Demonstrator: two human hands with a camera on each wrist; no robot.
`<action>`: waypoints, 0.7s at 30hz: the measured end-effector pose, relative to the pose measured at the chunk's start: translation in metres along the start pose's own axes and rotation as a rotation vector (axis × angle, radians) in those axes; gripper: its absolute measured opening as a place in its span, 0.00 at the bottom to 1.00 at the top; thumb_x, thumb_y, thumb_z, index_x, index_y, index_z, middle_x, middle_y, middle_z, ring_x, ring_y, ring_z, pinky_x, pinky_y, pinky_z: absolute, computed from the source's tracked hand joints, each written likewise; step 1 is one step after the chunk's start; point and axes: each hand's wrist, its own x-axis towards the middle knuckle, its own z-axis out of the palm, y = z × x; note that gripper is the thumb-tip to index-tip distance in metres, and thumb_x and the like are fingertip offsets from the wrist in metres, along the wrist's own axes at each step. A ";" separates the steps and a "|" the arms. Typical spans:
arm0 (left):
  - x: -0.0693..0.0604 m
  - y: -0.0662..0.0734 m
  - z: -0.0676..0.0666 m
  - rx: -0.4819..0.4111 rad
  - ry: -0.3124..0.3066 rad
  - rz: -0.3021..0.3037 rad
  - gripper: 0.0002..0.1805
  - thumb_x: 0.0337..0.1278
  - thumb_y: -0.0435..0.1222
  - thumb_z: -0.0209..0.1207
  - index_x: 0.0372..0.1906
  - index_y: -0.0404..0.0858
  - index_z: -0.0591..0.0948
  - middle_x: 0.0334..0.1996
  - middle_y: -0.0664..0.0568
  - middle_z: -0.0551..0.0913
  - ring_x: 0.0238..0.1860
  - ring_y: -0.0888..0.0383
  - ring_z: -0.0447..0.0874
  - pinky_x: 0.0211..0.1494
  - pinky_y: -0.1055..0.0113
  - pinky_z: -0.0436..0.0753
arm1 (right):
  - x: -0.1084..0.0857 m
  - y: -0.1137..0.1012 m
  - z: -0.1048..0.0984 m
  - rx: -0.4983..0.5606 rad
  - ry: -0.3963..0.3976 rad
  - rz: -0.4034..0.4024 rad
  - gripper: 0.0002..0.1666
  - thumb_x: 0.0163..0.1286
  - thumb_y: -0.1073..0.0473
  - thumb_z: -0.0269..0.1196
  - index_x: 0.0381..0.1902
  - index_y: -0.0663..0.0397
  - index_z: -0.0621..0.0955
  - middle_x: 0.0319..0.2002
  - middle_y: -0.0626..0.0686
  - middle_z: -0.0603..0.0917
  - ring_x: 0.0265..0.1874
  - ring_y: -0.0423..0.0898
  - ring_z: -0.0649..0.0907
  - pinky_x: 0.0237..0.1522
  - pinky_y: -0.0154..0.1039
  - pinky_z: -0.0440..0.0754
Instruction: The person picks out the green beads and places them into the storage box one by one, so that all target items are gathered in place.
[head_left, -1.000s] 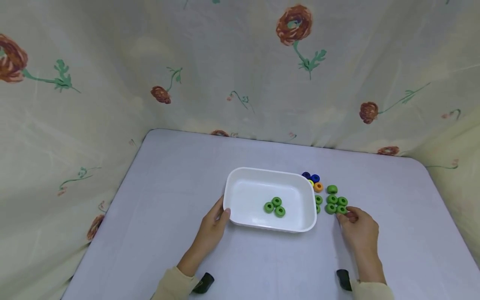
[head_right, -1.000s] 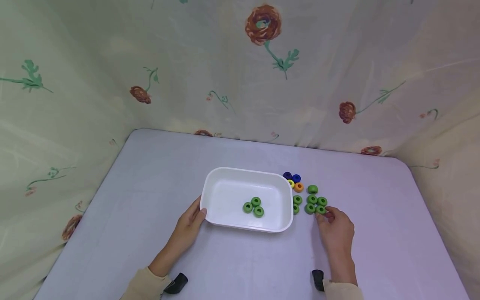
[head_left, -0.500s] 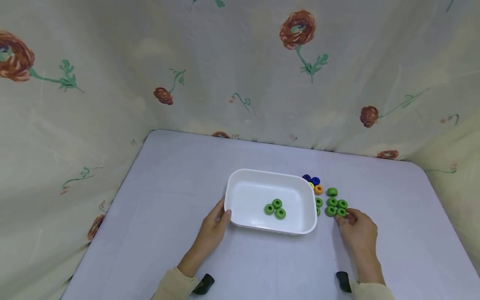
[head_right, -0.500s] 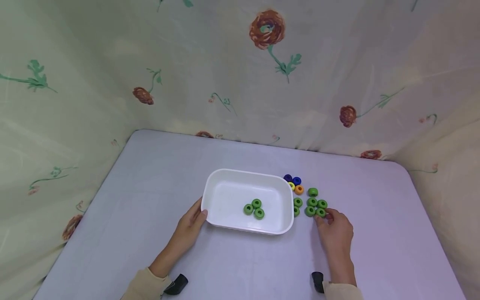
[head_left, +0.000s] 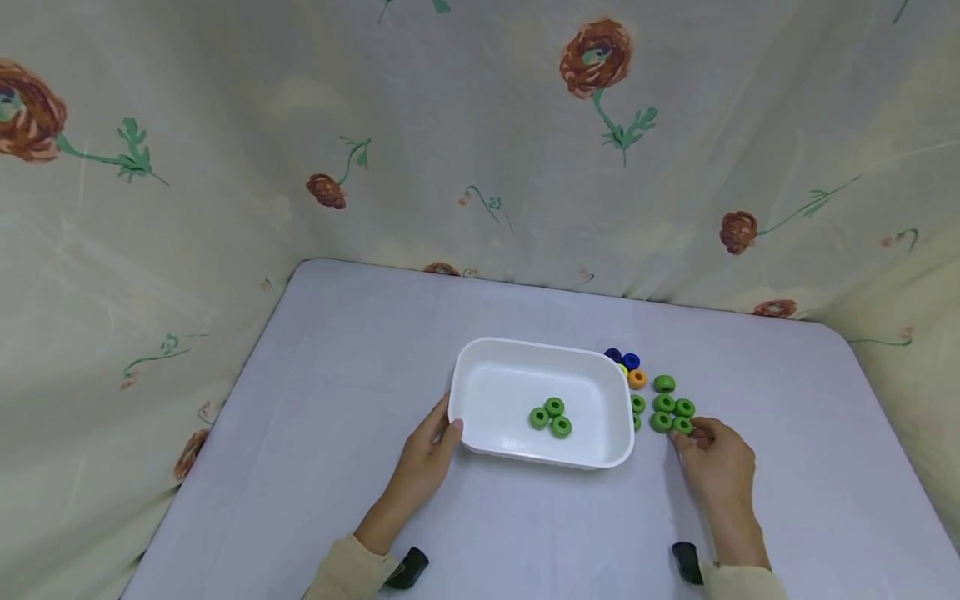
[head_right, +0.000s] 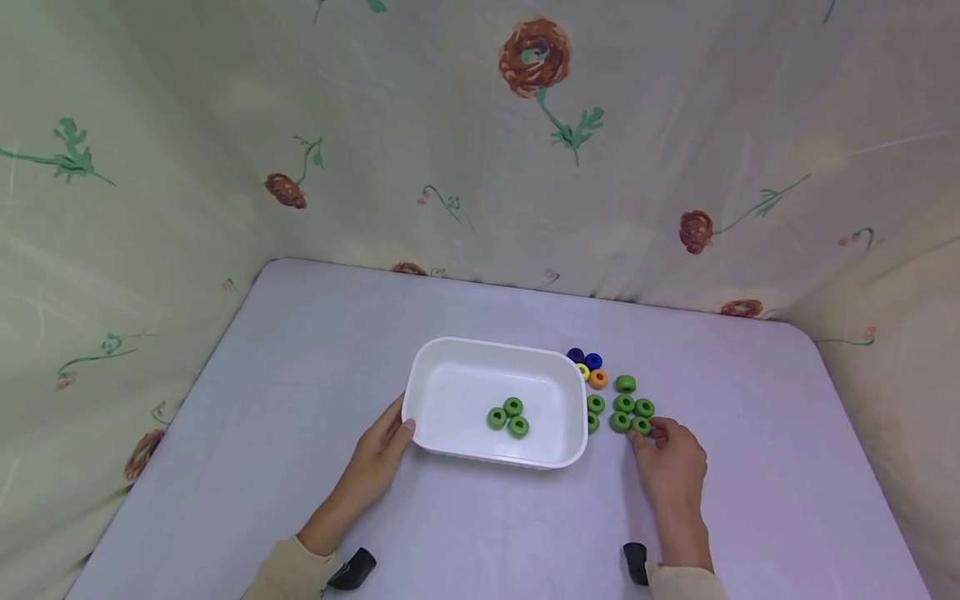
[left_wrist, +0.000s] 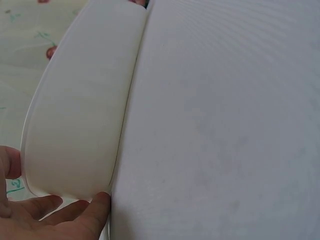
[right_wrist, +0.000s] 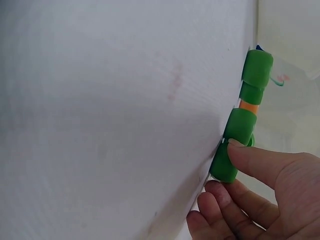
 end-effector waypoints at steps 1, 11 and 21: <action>0.000 0.000 0.000 -0.001 0.000 0.000 0.32 0.79 0.42 0.45 0.79 0.34 0.54 0.78 0.35 0.58 0.77 0.39 0.61 0.74 0.47 0.73 | 0.000 0.000 0.000 0.000 -0.001 0.003 0.25 0.68 0.59 0.65 0.57 0.71 0.79 0.46 0.69 0.82 0.44 0.61 0.80 0.39 0.50 0.80; 0.000 0.001 0.000 -0.001 -0.004 -0.009 0.32 0.80 0.42 0.45 0.79 0.34 0.54 0.77 0.35 0.58 0.77 0.39 0.61 0.74 0.47 0.73 | -0.002 0.001 0.000 0.008 -0.003 0.011 0.25 0.67 0.59 0.66 0.57 0.71 0.79 0.46 0.70 0.83 0.44 0.61 0.81 0.38 0.49 0.81; 0.001 0.001 0.000 -0.001 0.005 -0.021 0.32 0.79 0.42 0.45 0.80 0.35 0.54 0.78 0.37 0.58 0.77 0.40 0.61 0.74 0.47 0.73 | 0.001 0.001 -0.002 0.020 0.001 -0.006 0.25 0.67 0.60 0.66 0.56 0.72 0.79 0.45 0.70 0.84 0.43 0.62 0.83 0.37 0.47 0.82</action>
